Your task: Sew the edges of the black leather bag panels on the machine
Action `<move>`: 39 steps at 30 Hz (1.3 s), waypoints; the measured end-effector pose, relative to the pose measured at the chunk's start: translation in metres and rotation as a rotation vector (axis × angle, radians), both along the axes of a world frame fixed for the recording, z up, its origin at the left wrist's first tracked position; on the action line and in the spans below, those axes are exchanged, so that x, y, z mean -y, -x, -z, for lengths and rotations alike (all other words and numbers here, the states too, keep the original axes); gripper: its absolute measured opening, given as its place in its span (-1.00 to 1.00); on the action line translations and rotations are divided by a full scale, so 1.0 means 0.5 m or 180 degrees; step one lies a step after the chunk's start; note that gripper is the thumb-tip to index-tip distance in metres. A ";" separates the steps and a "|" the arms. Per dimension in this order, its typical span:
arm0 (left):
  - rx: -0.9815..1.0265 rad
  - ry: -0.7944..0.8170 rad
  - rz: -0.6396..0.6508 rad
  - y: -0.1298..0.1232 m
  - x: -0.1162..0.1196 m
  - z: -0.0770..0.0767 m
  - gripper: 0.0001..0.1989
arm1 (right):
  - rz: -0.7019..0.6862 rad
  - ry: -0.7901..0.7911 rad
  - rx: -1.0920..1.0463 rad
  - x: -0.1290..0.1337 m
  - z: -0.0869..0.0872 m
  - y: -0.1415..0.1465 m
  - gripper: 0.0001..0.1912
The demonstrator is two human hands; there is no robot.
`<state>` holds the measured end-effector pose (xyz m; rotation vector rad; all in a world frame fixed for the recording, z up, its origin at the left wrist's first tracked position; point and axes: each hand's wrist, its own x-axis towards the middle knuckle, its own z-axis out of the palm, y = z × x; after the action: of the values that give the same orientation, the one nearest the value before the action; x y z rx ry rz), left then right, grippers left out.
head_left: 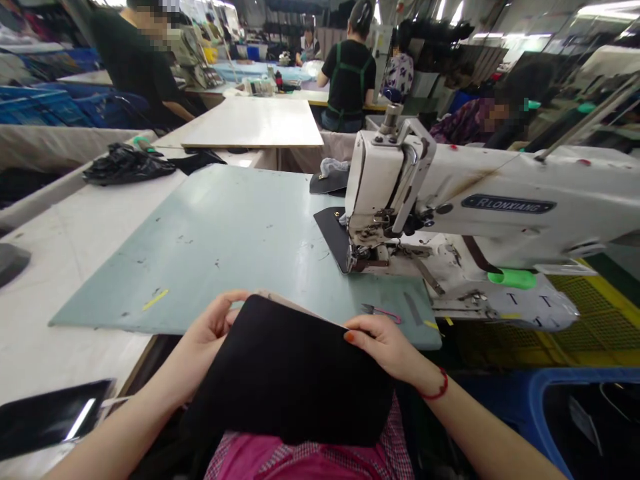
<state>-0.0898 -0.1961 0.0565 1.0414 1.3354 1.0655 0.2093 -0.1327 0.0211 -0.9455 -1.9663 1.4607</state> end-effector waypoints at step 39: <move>-0.1619 -0.0989 -0.0244 -0.055 0.081 0.049 -0.92 | 0.0062 -0.0328 -0.0077 0.069 -0.052 0.039 -0.71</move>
<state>-0.0623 -0.2368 0.0318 1.5788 1.6526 1.1327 0.1897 -0.1672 0.0471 -0.8955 -1.9890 1.3403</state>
